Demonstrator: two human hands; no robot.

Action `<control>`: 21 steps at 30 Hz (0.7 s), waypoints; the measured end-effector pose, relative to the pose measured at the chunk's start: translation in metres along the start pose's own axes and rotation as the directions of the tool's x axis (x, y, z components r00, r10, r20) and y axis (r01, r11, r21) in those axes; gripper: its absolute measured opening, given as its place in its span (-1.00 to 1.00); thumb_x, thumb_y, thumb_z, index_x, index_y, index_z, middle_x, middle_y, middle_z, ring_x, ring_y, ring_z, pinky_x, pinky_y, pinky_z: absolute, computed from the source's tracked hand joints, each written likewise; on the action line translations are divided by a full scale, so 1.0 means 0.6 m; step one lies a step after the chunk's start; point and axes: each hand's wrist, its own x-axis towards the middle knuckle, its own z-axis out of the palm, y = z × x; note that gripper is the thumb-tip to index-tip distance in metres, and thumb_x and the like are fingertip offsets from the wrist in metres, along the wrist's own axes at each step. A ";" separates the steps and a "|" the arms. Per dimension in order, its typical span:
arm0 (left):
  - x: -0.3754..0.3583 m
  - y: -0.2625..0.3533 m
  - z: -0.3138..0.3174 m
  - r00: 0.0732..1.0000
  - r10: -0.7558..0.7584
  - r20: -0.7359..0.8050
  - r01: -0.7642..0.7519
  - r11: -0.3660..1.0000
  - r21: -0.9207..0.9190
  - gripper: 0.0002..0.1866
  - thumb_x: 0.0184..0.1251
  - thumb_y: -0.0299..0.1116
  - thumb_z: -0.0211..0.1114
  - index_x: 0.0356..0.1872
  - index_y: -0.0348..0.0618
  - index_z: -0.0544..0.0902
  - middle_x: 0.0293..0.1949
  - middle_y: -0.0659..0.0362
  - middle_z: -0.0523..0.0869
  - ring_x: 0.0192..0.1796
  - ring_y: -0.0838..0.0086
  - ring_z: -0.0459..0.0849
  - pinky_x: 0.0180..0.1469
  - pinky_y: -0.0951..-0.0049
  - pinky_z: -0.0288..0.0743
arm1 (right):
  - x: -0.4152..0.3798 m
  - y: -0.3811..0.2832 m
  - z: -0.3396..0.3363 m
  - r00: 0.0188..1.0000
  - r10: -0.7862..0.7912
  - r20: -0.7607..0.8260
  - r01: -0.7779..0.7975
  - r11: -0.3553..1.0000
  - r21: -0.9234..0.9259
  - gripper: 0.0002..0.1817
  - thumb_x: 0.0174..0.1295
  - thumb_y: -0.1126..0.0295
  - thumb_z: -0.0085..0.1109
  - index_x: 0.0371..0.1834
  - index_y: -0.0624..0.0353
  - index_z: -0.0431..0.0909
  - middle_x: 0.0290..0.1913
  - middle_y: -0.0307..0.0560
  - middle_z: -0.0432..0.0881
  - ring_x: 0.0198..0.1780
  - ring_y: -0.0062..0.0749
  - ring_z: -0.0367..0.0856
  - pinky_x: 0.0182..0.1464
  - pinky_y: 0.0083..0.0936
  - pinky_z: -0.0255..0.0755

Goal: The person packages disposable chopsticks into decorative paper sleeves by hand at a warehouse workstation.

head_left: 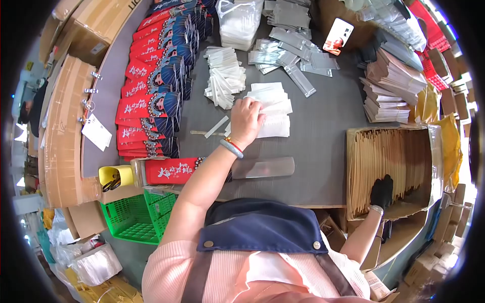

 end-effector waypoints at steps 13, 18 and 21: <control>-0.169 0.011 -0.116 0.900 -0.036 0.434 0.134 0.971 -0.197 -0.70 -0.11 -0.29 0.54 -0.28 -0.06 0.72 -0.28 0.20 0.65 -0.20 0.26 0.55 -0.06 0.23 0.44 | -0.058 -0.129 -0.006 0.937 -0.285 -0.200 0.348 0.781 0.518 -0.72 0.35 0.38 0.06 0.05 0.23 0.58 -0.10 0.15 0.66 -0.02 0.06 0.62 -0.01 -0.17 0.48; -0.193 0.017 -0.169 0.904 -0.136 0.406 0.158 0.987 -0.020 -0.32 -0.20 -0.22 0.61 0.09 -0.10 0.63 0.09 0.10 0.55 0.18 0.12 0.46 0.22 0.17 0.35 | -0.145 -0.335 -0.014 0.543 -0.839 0.045 0.704 0.483 0.520 -0.74 0.13 0.39 0.27 -0.07 0.01 0.67 -0.36 -0.04 0.53 -0.29 -0.05 0.56 -0.24 -0.18 0.47; -0.239 -0.014 -0.166 0.861 -0.124 0.493 0.130 0.991 0.023 -0.18 -0.26 -0.16 0.64 0.20 -0.05 0.57 0.20 0.09 0.49 0.28 0.14 0.37 0.33 0.08 0.25 | -0.157 -0.369 0.020 0.447 -0.884 0.134 0.801 0.463 0.380 -0.66 0.11 0.40 0.31 0.00 0.03 0.65 -0.32 -0.06 0.57 -0.16 -0.10 0.58 -0.12 -0.25 0.47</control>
